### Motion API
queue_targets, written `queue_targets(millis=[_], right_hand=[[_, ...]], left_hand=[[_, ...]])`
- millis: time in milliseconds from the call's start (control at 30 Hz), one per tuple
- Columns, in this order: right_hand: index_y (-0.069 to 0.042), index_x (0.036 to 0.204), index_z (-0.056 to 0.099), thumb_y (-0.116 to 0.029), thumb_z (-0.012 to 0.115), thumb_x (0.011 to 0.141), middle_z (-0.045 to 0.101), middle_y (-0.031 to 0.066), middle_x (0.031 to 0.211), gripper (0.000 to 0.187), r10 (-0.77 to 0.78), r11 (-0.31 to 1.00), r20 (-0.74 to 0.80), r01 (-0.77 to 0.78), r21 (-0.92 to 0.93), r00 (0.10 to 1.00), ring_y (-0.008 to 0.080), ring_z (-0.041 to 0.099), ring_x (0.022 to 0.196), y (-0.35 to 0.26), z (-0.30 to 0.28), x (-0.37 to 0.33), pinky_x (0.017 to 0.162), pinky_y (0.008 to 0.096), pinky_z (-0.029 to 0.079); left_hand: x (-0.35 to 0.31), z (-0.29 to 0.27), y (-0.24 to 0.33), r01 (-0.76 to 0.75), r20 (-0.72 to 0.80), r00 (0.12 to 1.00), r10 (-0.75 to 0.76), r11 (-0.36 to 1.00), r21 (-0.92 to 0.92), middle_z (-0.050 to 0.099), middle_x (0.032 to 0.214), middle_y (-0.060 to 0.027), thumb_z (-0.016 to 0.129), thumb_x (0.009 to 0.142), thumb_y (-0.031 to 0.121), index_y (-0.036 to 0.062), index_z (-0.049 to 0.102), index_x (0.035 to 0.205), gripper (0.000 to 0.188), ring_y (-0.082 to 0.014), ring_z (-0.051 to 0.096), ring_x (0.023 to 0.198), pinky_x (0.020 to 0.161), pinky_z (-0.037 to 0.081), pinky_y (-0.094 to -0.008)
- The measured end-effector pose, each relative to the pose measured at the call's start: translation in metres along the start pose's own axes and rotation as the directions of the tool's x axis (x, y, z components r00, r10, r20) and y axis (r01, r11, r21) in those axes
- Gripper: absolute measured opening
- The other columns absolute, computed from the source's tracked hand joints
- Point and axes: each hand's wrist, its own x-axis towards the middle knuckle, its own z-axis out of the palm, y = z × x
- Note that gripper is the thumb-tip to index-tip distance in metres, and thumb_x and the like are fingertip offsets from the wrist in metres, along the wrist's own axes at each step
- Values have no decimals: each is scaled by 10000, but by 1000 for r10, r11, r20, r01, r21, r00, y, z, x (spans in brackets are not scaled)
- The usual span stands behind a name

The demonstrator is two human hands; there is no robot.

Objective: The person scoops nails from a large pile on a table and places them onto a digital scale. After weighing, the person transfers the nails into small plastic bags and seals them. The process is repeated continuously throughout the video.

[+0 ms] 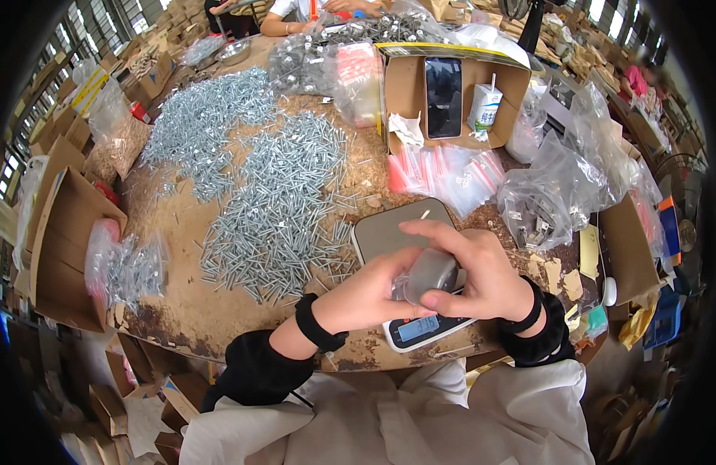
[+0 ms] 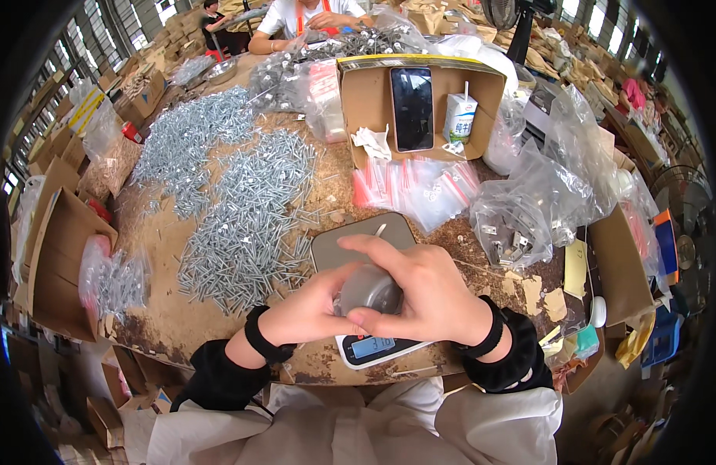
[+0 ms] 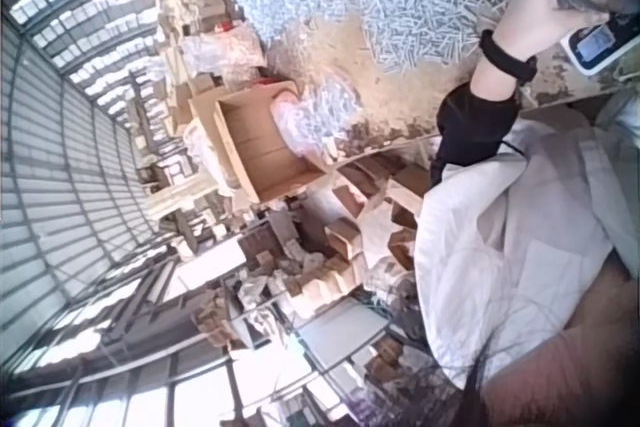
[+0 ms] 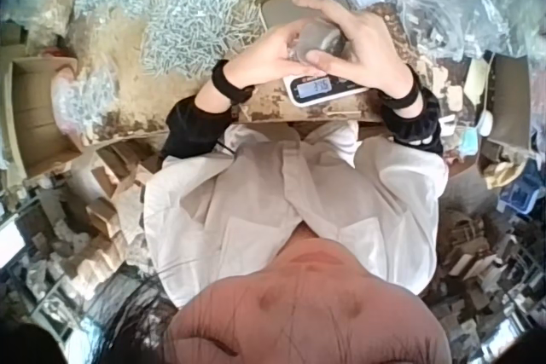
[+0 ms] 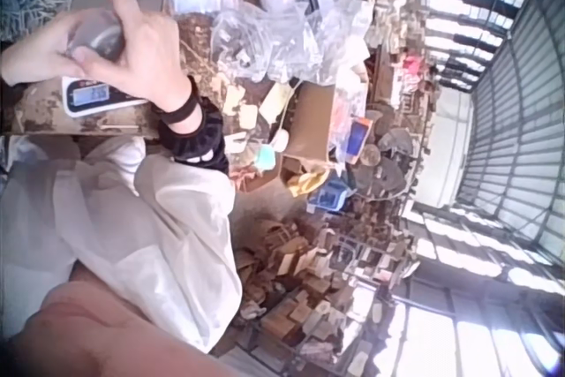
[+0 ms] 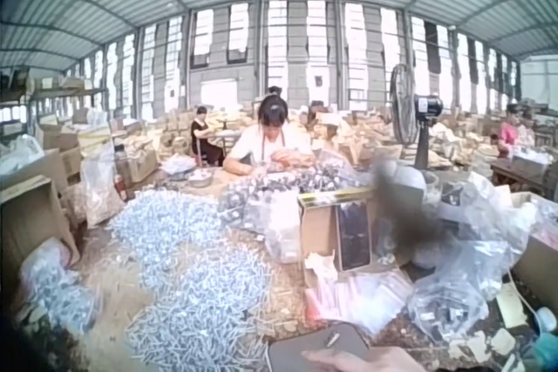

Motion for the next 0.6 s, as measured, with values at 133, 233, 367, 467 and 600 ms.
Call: queue_targets(millis=[133,233,367,467,600], right_hand=[[5,1353,523,-366,708,810,675,105,756,683,21,997,-33,-19,71,999,271,693,692,3,3,-1,672,325,523],[17,1351,520,-389,683,842,694,87,808,672,94,980,-2,-92,175,996,219,691,747,4,2,-3,731,309,522],[-4,1310,555,-323,670,881,694,126,867,547,120,906,-16,-103,411,993,220,682,762,8,4,-3,739,317,514],[-11,1333,542,-240,640,888,694,94,998,510,235,748,-72,-133,651,969,156,646,871,8,-6,1,798,286,497],[-17,1341,536,-178,623,870,640,118,1208,505,174,928,-7,-162,335,985,224,609,1106,34,-17,1,965,333,456]], left_hand=[[-1,2,-3,23,12,1000,-22,997,-76,614,1261,-98,797,821,116,6,468,1376,654,-183,592,1179,992,480,-347],[-1,4,-4,-14,4,1000,14,995,-102,617,1248,-87,780,842,90,13,471,1372,618,-169,592,1166,967,493,-334],[-2,5,-3,-29,-20,999,28,999,-39,614,1200,-104,767,866,146,-4,492,1324,555,-178,603,1098,947,481,-333],[-5,6,-12,-16,-3,1000,16,977,-214,605,1088,-26,747,873,49,37,517,1281,469,-102,583,1002,908,491,-288],[-4,4,-5,-41,12,999,43,987,-156,591,1016,-9,739,879,45,42,532,1203,385,-90,565,935,879,478,-272]])
